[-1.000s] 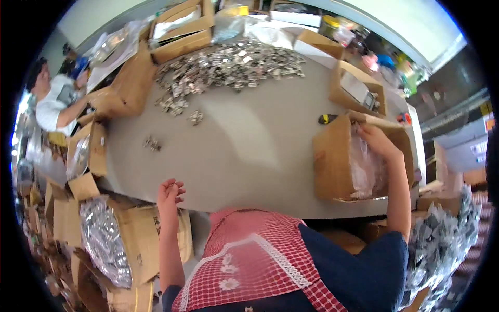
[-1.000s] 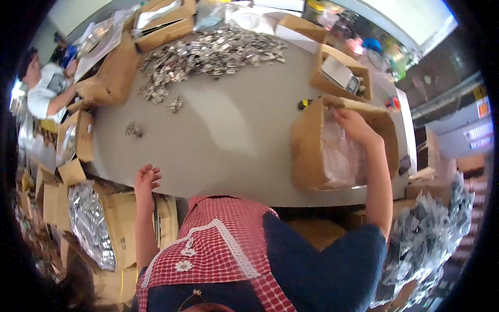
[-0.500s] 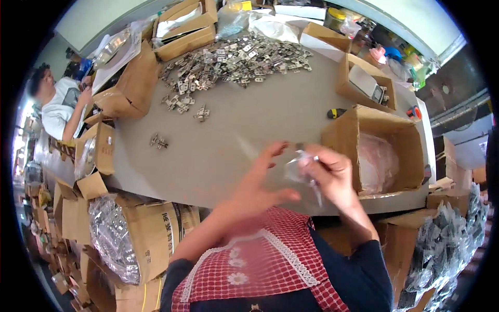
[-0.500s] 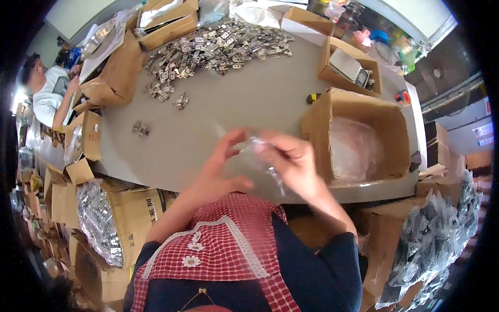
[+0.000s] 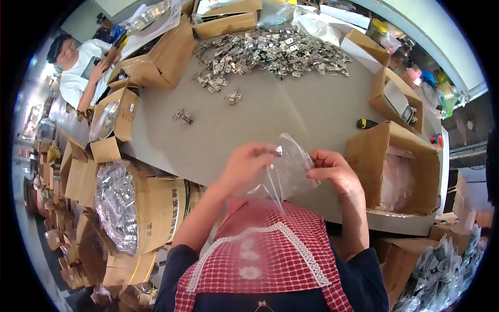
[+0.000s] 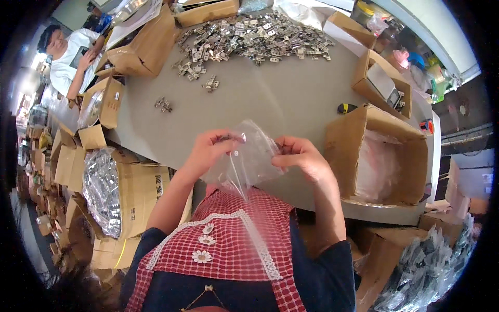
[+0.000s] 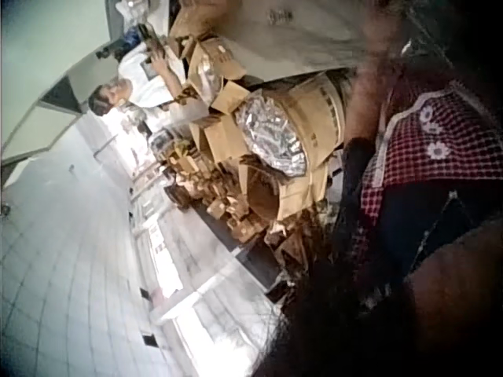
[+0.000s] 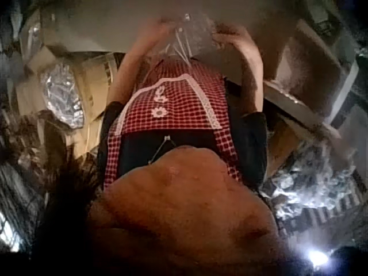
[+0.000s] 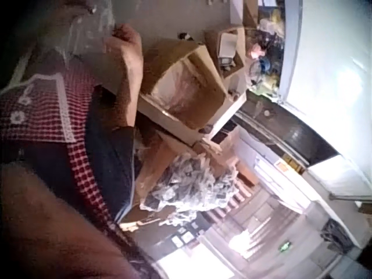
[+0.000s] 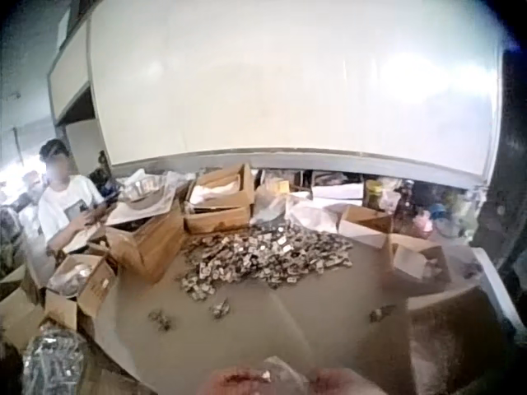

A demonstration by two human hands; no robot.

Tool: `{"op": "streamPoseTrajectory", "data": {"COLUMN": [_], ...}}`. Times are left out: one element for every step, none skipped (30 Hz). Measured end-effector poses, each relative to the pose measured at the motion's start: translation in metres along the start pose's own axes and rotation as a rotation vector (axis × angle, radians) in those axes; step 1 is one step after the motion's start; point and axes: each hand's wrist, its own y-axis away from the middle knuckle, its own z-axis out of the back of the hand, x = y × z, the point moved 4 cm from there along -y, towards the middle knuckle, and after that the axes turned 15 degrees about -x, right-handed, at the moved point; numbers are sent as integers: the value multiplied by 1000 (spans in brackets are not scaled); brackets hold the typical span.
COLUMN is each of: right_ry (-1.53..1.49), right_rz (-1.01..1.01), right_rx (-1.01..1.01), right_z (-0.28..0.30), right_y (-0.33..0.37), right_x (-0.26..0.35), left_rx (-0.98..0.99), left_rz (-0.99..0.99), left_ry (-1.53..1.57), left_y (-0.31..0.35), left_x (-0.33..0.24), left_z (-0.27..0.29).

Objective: The person places metal hinges one by one into small plastic bags by hand and then puts the filled bags into a cardboard box.

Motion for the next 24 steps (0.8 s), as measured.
{"op": "streamPoseTrajectory", "data": {"right_ry": [-26, -52, -52, -72, -92, -93, -75, -57, -59, -1, 57, 72, 74, 48, 22, 44, 44, 69, 96, 122, 125, 58, -8, -76], "right_rz": [-23, -46, -50, -95, -140, -139, -102, -65, -60, -42, -24, -62, -54, -75, -96, -74, -70, -42, -17, 28, 29, 50, 71, 36], "right_rx": [45, 90, 94, 120, 145, 146, 143, 140, 136, 174, 211, 196, 192, 143, 94, 40, 37, 9, -11, 6, 9, 37, 66, 100], "right_z": [-1, -2, -4, -6, -8, -11, -14, -15, -13, -15, -17, -19, -21, -21, -23, -26, -29, -31, -33, -38, -44, -50, -55, -60], "right_y": [-2, -3, -5, -6, -7, -9, -12, -15, -17, -20, -21, -18, -18, -21, -23, -25, -26, -27, -27, -26, -26, -24, -23, -18], "right_x": [0, 0, 0, 0, 0, 0, 1, 1, -2, -3, -2, -1, -3, -9, -14, -19, -25, -30, -34, -37, -40, -40, -39, -36], "left_rx": [21, 43, 39, 57, 76, 75, 87, 100, 104, 58, 11, 12, -205, -431, -433, -541, -647, -647, -407, -175, -180, -38, 102, 99], "left_rz": [-5, -10, -7, -15, -24, -25, -32, -39, -43, -114, -185, -192, -444, -695, -704, -870, -1034, -1039, -792, -546, -546, -376, -205, -210], "left_ry": [-19, -38, -38, -97, -157, -158, -209, -261, -263, -318, -372, -374, -673, -966, -964, -1027, -1084, -1081, -930, -767, -766, -745, -718, -715], "left_y": [-5, -7, -7, -8, -8, -8, -8, -9, -11, -14, -15, -12, -7, 0, 0, 5, 12, 18, 21, 22, 21, 17, 16, 16], "left_x": [-1, 0, 0, -1, -2, -2, -3, -3, 0, 3, 3, 3, -4, -13, -17, -27, -36, -40, -34, -25, -26, -20, -14, -13], "left_z": [1, 1, 3, 4, 4, 4, 3, 2, 1, 4, 5, 4, 8, 8, 6, 3, -2, -8, -14, -21, -22, -25, -28, -27]}}
